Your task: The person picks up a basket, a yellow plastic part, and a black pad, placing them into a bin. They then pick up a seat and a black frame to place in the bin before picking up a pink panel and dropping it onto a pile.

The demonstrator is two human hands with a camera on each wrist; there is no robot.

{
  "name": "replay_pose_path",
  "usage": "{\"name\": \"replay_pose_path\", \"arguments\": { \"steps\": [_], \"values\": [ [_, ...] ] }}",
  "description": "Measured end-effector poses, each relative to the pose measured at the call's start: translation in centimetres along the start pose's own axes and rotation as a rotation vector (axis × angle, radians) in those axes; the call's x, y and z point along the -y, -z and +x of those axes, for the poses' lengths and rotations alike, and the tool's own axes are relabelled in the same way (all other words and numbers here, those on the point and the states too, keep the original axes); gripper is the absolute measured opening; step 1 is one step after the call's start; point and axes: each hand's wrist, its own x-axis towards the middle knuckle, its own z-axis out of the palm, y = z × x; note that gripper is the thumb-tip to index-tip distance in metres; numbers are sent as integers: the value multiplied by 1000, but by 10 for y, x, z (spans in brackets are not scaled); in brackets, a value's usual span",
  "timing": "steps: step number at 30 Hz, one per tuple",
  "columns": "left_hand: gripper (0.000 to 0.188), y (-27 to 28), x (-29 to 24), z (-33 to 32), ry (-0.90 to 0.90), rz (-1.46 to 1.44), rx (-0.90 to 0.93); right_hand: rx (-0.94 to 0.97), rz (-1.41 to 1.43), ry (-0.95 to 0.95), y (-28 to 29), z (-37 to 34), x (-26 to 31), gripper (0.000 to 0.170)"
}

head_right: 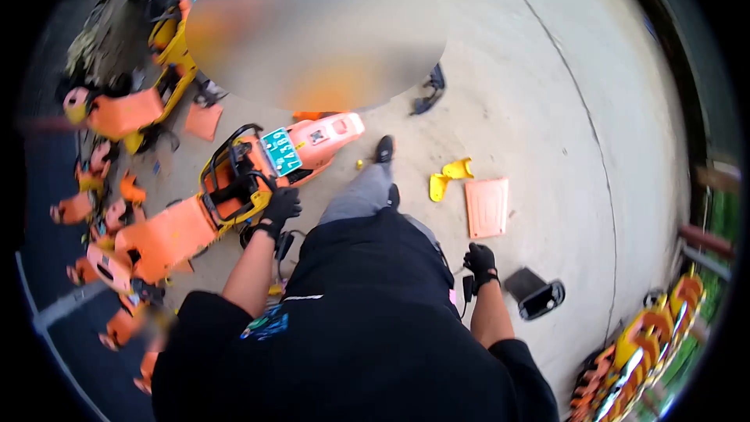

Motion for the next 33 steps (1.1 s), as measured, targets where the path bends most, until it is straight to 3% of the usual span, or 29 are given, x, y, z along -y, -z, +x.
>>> {"name": "replay_pose_path", "arguments": {
  "steps": [2,4,5,7,8,9,10,11,12,13,14,15,16,17,18,20,21,23,26,27,29,30,31,32,33],
  "values": [
    [18,-6,0,19,-4,-55,40,26,-46,22,3,10,8,24],
    [24,-12,-11,25,0,205,-117,131,-174,172,11,12,26,26],
    [26,4,18,65,-469,785,-413,128,-340,289,16,15,39,28],
    [38,-8,-1,49,-131,622,-966,94,-557,382,51,60,37,35],
    [47,-5,-3,50,-13,520,-1140,57,-615,347,72,101,28,39],
    [57,-3,-4,54,30,422,-1247,52,-781,355,70,97,57,41],
    [62,9,11,68,-67,375,-1270,40,-949,362,77,99,83,43],
    [69,21,26,82,-166,330,-1287,106,-1034,525,93,111,99,35],
    [66,39,43,105,-397,61,-1075,107,-1050,526,93,112,126,35],
    [53,44,36,112,-447,-390,-888,71,-1293,913,101,106,152,23],
    [47,47,24,107,-462,-613,-779,40,-1521,1308,108,96,176,11],
    [41,49,9,100,-459,-837,-680,76,-1236,993,120,98,198,13],
    [31,56,-19,87,-287,-992,-621,164,-813,549,86,61,235,17],
    [24,61,-35,81,-119,-1141,-554,70,-337,177,52,23,271,23],
    [24,64,-34,84,-124,-1153,-557,108,-462,282,46,16,286,25],
    [20,64,-34,88,-196,-1158,-537,214,-550,304,38,10,319,27],
    [17,56,-35,94,-240,-1293,-638,221,-568,311,35,14,331,27],
    [14,39,-34,89,-303,-1346,-683,98,-422,232,29,24,351,26],
    [9,16,-39,63,-369,-1439,-739,73,-544,249,6,29,378,23],
    [9,10,-40,55,-407,-1376,-728,149,-582,238,2,38,392,21],
    [8,2,-33,44,-494,-1302,-700,331,-770,447,-6,69,415,24],
    [8,-1,-29,37,-485,-1287,-742,327,-737,308,-19,81,433,26],
    [8,-8,-25,26,-435,-1265,-791,260,-799,309,-45,77,444,29],
    [8,-15,-23,17,-387,-1242,-835,297,-832,319,-57,93,460,29],
    [9,-23,-25,11,-379,-1260,-872,479,-962,460,-70,117,477,28]
  ]
}}
